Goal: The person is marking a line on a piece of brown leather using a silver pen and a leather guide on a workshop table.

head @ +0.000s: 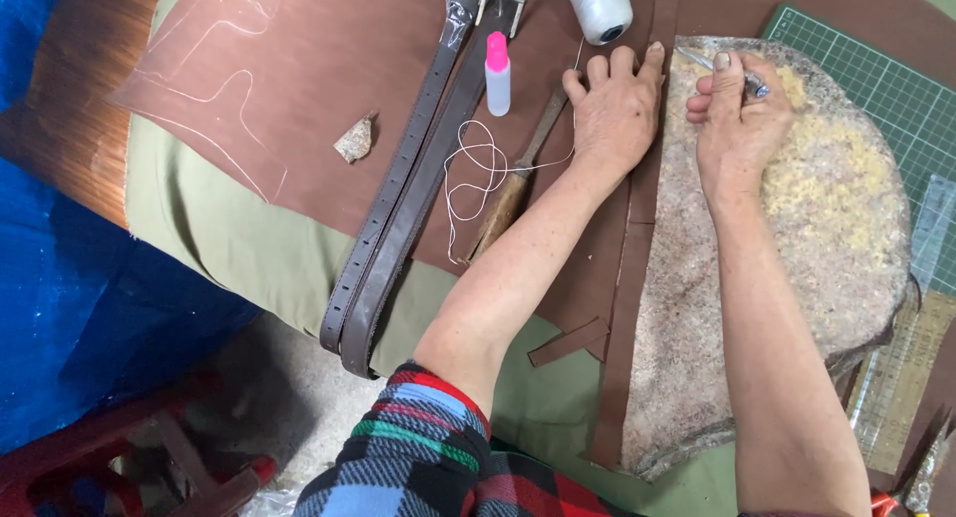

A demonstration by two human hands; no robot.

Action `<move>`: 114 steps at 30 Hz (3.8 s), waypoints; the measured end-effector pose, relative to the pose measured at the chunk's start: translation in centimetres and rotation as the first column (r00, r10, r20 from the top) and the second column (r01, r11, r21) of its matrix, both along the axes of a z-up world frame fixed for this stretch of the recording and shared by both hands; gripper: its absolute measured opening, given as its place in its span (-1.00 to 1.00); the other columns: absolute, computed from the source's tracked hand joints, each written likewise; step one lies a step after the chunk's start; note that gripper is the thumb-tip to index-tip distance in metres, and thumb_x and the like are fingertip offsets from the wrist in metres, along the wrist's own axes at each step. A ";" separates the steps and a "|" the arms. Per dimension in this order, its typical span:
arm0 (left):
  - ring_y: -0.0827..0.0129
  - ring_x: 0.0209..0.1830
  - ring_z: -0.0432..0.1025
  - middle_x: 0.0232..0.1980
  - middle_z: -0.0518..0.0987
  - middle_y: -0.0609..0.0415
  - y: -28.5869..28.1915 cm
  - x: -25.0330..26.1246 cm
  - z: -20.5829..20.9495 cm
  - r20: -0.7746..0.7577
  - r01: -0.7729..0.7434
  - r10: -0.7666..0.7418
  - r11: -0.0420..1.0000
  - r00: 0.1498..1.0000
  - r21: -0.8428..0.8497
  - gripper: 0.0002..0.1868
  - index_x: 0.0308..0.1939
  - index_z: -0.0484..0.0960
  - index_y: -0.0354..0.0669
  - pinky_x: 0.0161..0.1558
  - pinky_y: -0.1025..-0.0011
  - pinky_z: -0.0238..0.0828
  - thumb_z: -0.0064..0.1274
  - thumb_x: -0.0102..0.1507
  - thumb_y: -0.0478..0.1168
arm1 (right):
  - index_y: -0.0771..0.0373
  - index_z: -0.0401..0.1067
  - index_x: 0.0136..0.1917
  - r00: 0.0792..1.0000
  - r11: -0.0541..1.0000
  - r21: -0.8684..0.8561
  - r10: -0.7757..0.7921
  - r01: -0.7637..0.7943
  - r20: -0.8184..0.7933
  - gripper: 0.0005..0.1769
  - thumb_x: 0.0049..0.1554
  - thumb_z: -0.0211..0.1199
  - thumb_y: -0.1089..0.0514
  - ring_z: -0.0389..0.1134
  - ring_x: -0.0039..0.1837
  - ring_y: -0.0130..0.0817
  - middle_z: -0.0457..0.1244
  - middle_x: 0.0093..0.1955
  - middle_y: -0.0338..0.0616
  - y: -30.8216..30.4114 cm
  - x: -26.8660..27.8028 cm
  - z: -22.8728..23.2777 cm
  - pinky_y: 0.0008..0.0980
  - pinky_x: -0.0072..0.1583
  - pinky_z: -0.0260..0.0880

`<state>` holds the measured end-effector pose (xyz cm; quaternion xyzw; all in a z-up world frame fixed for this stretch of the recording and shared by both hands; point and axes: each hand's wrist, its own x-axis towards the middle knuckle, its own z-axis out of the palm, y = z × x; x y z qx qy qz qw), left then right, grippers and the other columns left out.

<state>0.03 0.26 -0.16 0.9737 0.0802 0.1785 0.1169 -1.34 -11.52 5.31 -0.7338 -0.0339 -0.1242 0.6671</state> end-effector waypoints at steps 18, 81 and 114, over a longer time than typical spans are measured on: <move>0.10 0.01 0.29 0.02 0.40 0.19 0.2 -0.3 0.7 -0.051 0.033 -0.035 0.999 0.998 -0.040 -0.52 0.39 0.40 0.29 0.27 -0.25 0.15 -0.21 0.36 -0.05 | 0.21 0.49 0.17 0.997 0.993 -0.117 -0.002 -0.007 -0.073 -0.78 0.43 0.25 0.03 0.34 -0.30 -0.60 0.37 -0.23 -0.22 0.5 -1.0 1.6 -0.65 -0.27 0.42; 0.10 0.21 0.46 0.18 0.54 0.06 1.2 -16.3 -0.5 0.322 0.425 -0.294 0.755 0.900 -0.499 -0.60 0.25 0.59 0.13 0.25 0.10 0.34 0.06 0.35 0.05 | 0.25 0.34 -0.27 0.916 0.904 0.215 -0.314 0.369 -0.250 -0.36 0.47 0.04 -0.25 -0.01 -0.55 -0.52 -0.03 -0.59 -0.23 -17.9 -38.2 -4.6 -0.52 -0.45 0.00; 0.17 0.00 0.44 0.05 0.56 0.21 1.9 -17.7 1.4 0.284 0.502 -0.415 0.739 0.865 -0.450 -0.73 0.08 0.70 0.09 0.08 0.11 0.33 0.09 0.34 -0.04 | 0.21 0.39 -0.21 0.880 0.907 0.162 -0.314 0.389 -0.356 -0.37 0.39 0.14 -0.36 0.01 -0.53 -0.53 0.03 -0.56 -0.26 -17.5 -37.7 -3.6 -0.51 -0.41 0.00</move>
